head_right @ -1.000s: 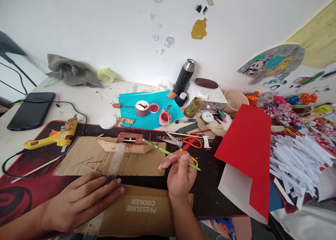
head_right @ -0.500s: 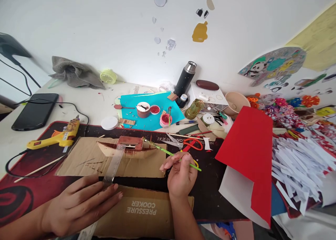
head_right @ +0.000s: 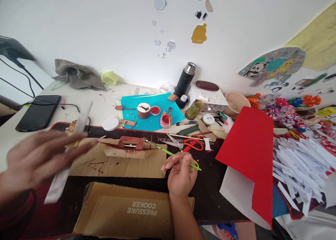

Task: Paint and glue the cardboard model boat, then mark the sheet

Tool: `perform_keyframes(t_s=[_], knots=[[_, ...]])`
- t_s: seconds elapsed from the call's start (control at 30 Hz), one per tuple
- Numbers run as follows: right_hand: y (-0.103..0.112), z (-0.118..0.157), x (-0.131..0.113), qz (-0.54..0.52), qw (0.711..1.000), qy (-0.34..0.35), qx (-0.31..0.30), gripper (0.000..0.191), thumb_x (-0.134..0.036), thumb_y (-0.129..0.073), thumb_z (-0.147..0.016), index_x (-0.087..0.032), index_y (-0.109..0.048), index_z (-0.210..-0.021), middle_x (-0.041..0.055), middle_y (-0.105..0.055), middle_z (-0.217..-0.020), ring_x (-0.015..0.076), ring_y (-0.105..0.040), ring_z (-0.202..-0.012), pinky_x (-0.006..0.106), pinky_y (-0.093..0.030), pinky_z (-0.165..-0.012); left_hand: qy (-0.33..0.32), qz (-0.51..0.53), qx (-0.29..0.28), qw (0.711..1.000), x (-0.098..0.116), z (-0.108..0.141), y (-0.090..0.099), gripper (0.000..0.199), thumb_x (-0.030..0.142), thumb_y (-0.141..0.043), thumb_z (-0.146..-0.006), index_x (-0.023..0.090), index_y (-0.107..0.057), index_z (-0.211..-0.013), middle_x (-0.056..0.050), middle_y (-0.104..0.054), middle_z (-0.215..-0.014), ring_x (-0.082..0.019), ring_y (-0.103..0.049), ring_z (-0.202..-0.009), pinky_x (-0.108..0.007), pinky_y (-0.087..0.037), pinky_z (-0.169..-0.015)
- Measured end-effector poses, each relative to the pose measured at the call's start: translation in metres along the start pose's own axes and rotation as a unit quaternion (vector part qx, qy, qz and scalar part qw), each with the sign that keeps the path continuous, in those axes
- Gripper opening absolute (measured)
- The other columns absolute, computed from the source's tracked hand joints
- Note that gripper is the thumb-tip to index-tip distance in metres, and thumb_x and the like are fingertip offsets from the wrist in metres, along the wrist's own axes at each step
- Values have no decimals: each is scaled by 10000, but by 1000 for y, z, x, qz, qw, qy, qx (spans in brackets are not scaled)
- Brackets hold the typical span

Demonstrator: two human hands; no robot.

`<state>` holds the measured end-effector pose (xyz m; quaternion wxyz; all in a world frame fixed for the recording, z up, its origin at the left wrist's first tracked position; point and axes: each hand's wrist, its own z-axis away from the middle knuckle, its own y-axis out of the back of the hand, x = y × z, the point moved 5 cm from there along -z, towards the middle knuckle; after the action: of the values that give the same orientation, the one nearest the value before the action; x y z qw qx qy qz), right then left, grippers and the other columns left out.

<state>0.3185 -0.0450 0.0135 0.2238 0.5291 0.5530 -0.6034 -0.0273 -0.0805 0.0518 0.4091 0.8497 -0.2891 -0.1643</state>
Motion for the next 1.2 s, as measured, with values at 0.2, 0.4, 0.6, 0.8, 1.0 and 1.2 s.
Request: perform_keyframes(t_s=[0.2,0.4,0.6,0.8,1.0,1.2], knots=[[0,4,2,7,1000,-14,-4,502,-605,-735,-1053,-200,-705,-757,-28,-650,-523,161,-627,-391,261,-540,-389,-18,-118,-65,991,-127,-69,-39,663,384,-199,-1151,108,-740,-1419,-13,-721,-1402,-250,-687,-1349,-316,-573,-955],[-2,-3,7,4,1000,-17,1,516,-640,-748,-1031,-199,-697,-767,-35,-643,-513,161,-627,-399,261,-540,-400,-33,-84,-137,986,-166,-70,-86,685,270,-155,-1115,36,-739,-1386,-74,-755,-1372,-227,-711,-1311,-244,-549,-929],[-5,-7,9,13,1000,-24,0,523,-658,-738,-1029,-203,-682,-777,-43,-639,-511,165,-635,-397,263,-532,-394,-7,-76,-147,986,-164,-67,-86,633,75,-207,-1073,70,-693,-1478,-139,-699,-1531,-276,-696,-1351,-378,-580,-1040],[-5,-10,10,20,999,-25,7,526,-665,-739,-1026,-210,-672,-770,-49,-632,-506,162,-618,-381,263,-519,-379,131,-39,50,989,-69,-62,-4,308,231,-630,-1102,77,-770,-1329,-66,-796,-1286,-253,-742,-1267,-538,-572,-1147],[-20,-18,5,13,1000,-5,-7,499,-622,-720,-1055,-212,-681,-773,-50,-626,-512,152,-602,-377,255,-505,-380,-80,209,-150,963,102,-20,-2,421,378,-676,-1092,297,-705,-1503,-20,-790,-1434,-218,-695,-1345,-356,-517,-1228],[-38,-27,-11,34,999,10,-39,494,-634,-706,-1057,-218,-686,-791,-48,-634,-518,156,-613,-399,266,-525,-407,-60,198,-399,893,144,46,-74,1159,497,-979,-750,357,-409,-1750,-124,-309,-1870,-375,-417,-1673,-575,-321,-1383]])
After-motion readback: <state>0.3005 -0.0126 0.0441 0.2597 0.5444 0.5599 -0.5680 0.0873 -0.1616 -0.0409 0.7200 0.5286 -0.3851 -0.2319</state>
